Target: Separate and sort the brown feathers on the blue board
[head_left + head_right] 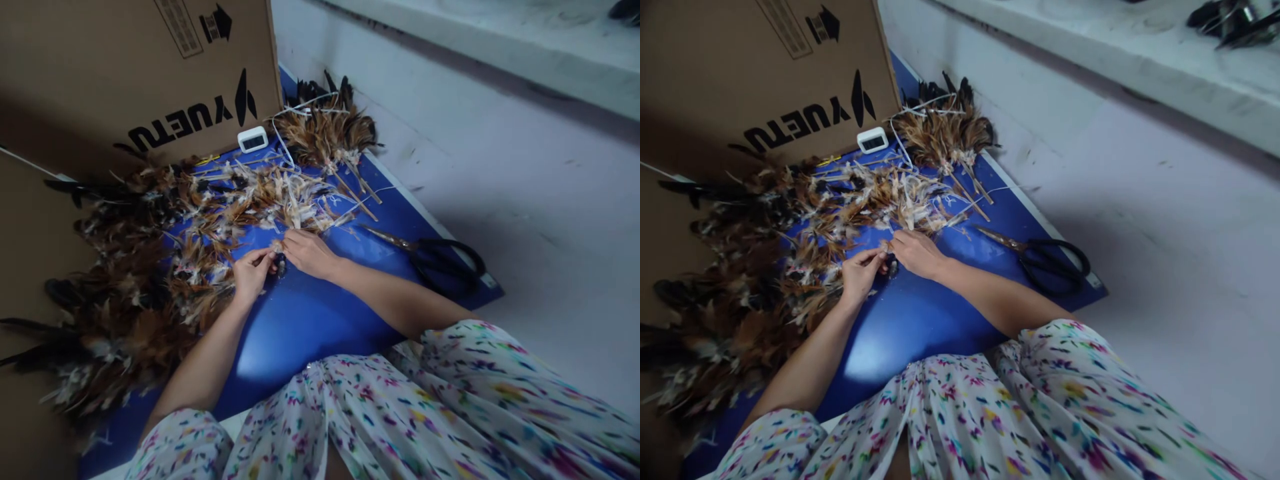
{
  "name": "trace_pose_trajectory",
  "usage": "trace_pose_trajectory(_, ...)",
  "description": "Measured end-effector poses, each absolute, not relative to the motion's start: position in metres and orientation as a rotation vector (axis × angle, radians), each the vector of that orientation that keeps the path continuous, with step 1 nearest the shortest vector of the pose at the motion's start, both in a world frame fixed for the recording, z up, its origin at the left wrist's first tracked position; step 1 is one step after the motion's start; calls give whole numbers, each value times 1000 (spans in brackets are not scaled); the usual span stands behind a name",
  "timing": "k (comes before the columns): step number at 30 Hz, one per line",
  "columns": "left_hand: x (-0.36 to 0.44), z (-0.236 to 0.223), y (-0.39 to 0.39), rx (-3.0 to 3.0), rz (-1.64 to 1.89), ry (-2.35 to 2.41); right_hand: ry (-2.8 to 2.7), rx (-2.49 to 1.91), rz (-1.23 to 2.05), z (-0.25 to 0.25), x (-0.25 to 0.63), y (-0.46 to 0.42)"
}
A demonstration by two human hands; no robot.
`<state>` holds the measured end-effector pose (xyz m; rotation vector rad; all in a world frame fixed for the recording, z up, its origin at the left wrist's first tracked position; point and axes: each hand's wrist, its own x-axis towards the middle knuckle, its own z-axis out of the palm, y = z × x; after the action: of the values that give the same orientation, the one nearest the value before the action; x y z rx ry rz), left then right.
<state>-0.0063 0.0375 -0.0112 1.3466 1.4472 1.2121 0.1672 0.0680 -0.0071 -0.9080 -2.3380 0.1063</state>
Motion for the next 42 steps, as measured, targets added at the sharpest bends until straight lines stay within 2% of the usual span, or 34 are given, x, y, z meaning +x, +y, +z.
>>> trace_pose_trajectory(6, -12, -11, 36, 1416, 1183, 1493, -2299, -859, 182, -7, 163, 61)
trace_pose_trajectory(10, -13, -8, 36, 1334, 1189, 1436, -2132, -826, 453, -2, 164, 58)
trace_pose_trajectory(15, -11, 1, 37, 971, 1256, 1218, -1832, -984, 689, 5, 166, 59)
trace_pose_trajectory(21, -7, 8, 34, 773, 1167, 1093, -1816, -958, 905, 10, 158, 53)
trace_pose_trajectory(42, -6, 3, 30, 1050, 1049, 1138, -1884, -827, 782, 10, 164, 57)
